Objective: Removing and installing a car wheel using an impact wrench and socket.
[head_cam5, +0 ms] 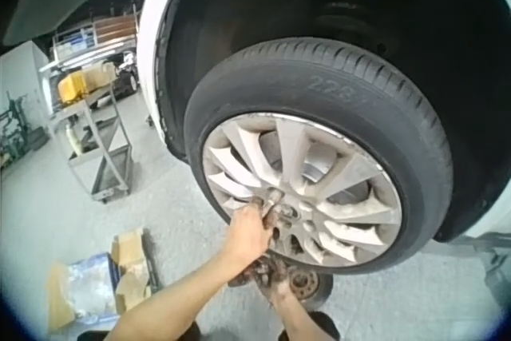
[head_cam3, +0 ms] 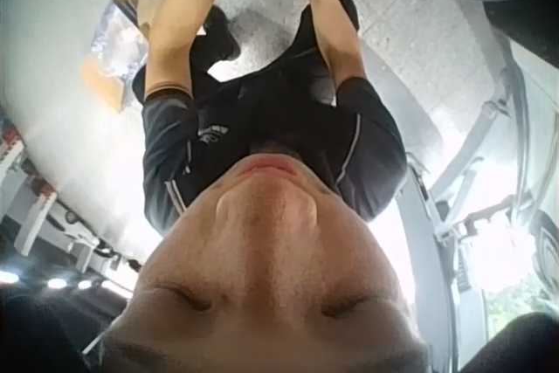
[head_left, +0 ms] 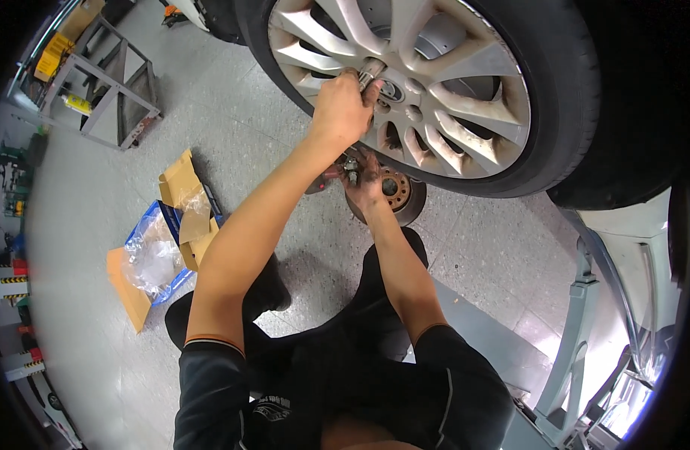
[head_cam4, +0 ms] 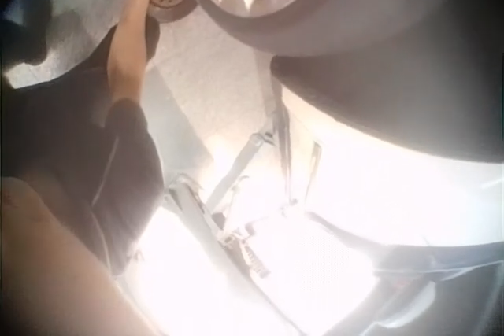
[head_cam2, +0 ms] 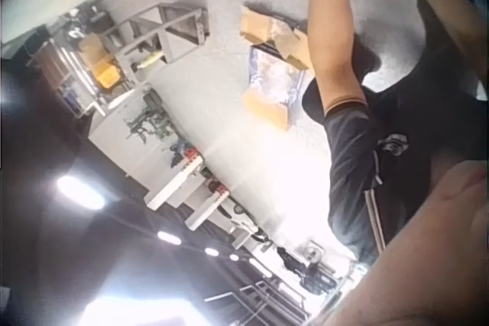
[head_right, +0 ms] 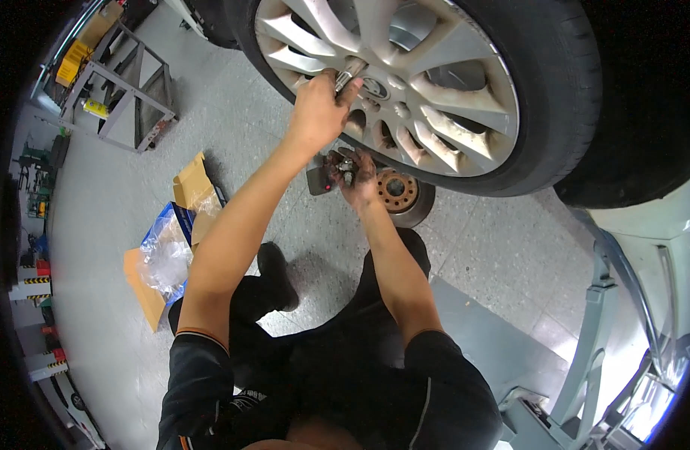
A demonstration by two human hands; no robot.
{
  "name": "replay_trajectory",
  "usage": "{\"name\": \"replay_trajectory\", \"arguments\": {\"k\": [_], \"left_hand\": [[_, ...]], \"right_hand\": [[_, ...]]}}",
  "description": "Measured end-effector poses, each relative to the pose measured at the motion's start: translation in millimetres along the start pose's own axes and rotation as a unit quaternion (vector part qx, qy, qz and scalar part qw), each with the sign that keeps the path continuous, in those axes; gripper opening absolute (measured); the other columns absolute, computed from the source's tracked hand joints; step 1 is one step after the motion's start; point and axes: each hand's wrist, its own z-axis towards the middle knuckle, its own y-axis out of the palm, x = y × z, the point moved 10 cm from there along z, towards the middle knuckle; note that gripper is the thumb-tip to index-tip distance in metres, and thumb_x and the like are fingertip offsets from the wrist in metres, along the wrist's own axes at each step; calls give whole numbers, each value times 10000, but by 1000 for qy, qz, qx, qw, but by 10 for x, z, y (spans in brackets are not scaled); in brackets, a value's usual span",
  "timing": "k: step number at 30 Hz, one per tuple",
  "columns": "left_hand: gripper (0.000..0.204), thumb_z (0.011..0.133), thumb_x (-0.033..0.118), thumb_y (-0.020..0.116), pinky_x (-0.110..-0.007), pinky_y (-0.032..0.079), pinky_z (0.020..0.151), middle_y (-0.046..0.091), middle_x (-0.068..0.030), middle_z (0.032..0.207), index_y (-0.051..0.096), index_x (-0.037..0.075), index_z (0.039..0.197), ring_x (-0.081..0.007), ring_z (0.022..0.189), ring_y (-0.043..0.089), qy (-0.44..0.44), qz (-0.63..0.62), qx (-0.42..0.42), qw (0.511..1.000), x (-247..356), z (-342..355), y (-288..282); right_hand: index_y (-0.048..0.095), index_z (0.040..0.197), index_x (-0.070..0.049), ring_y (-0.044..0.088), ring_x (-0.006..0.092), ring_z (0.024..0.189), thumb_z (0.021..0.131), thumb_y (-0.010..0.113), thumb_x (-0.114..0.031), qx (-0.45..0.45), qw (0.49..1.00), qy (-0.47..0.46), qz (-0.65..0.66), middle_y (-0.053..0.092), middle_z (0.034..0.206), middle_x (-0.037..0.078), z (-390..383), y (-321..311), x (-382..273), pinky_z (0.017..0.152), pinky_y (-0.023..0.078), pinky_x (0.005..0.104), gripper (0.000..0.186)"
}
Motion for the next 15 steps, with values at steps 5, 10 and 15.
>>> {"name": "replay_trajectory", "arguments": {"k": [5,10,15], "left_hand": [[473,893,440,543,-430,460,605,607,-171,685,569,-31,848,-355,662,607,-113,-167,-72,977,-463,-694,69],[439,916,481,498,-353,472,700,614,-38,928,562,68,1052,-207,822,608,-430,-572,-108,690,-1365,-1403,602],[440,963,478,367,-407,446,905,526,-96,1180,521,111,1150,-239,1073,525,-474,-700,-251,471,-1429,-1606,1032]], "right_hand": [[550,1025,-19,605,233,817,951,437,-347,-50,998,-24,-1,632,910,110,-192,147,-46,664,488,327,355],[545,980,-16,565,179,769,931,500,-208,-30,951,-246,-186,574,882,86,-504,534,-277,683,452,301,203],[541,991,25,568,289,857,919,469,-110,80,682,-464,-559,560,909,170,-954,1208,-170,771,446,361,169]]}}
